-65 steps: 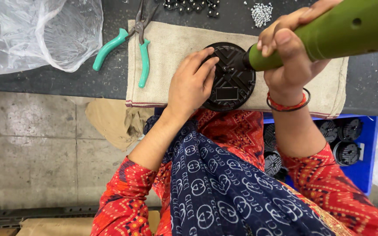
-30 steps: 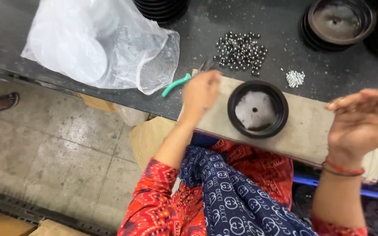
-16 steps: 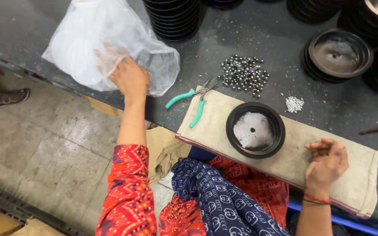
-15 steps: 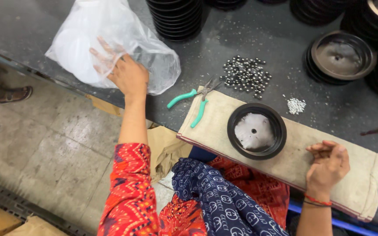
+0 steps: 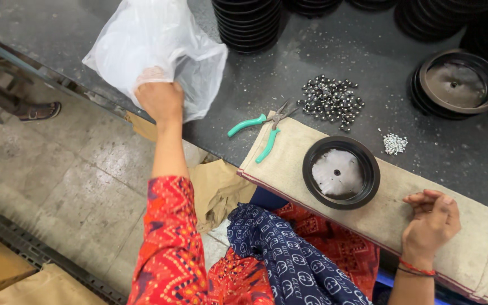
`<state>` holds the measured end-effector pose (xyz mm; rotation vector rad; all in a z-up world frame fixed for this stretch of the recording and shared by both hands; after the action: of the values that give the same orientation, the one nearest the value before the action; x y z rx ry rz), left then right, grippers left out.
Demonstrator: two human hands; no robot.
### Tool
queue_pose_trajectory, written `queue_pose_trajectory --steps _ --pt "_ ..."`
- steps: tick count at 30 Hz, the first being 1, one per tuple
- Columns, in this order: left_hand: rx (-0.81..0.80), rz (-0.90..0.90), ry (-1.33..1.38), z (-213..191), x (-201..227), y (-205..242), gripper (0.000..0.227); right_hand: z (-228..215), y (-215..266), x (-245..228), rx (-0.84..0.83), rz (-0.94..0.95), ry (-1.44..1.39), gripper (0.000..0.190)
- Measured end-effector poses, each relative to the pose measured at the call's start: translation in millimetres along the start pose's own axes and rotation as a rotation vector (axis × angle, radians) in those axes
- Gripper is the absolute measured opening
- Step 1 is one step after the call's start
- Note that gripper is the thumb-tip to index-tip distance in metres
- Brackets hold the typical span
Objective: The person assembles black circular plastic parts by inserting small metal fasteners into holes and using a green handheld tool to secure them. The person then places the assembled parts into a blue crate.
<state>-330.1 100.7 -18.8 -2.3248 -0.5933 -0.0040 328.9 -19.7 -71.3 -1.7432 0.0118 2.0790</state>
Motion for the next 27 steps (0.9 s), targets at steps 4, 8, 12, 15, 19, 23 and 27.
queue_pose_trajectory --steps 4,8,12,15,19,23,27 --pt "0.100 0.110 0.295 -64 49 17 0.021 16 10 -18 0.005 0.034 0.042 0.025" --pt "-0.061 0.118 0.777 -143 106 55 0.018 73 38 -62 -0.135 0.021 0.256 0.017" --pt "-0.440 0.197 1.258 -200 160 100 0.021 149 47 -123 -0.465 -0.297 0.471 0.021" --pt "-0.730 0.264 1.618 -216 190 126 0.022 178 46 -161 -0.414 -0.623 0.795 0.043" --pt "-1.042 0.162 1.976 -211 212 145 0.021 182 35 -176 -0.501 -0.376 0.619 0.040" --pt "-0.844 0.550 1.571 -210 217 154 0.030 171 47 -173 -0.587 -0.463 0.657 0.042" --pt "-0.773 0.365 1.490 -191 214 150 0.033 144 39 -161 -0.543 -0.337 0.667 0.041"
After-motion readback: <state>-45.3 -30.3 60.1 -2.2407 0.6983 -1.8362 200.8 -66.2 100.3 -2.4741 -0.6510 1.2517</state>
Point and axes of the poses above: each hand's wrist, its own y-axis away from the middle knuckle, its own z-axis out of the palm, x = y × z, the point moved 3 cm from there along -y, towards the middle knuckle, and after that the axes turned 3 degrees about -x, right-handed, at the moved point
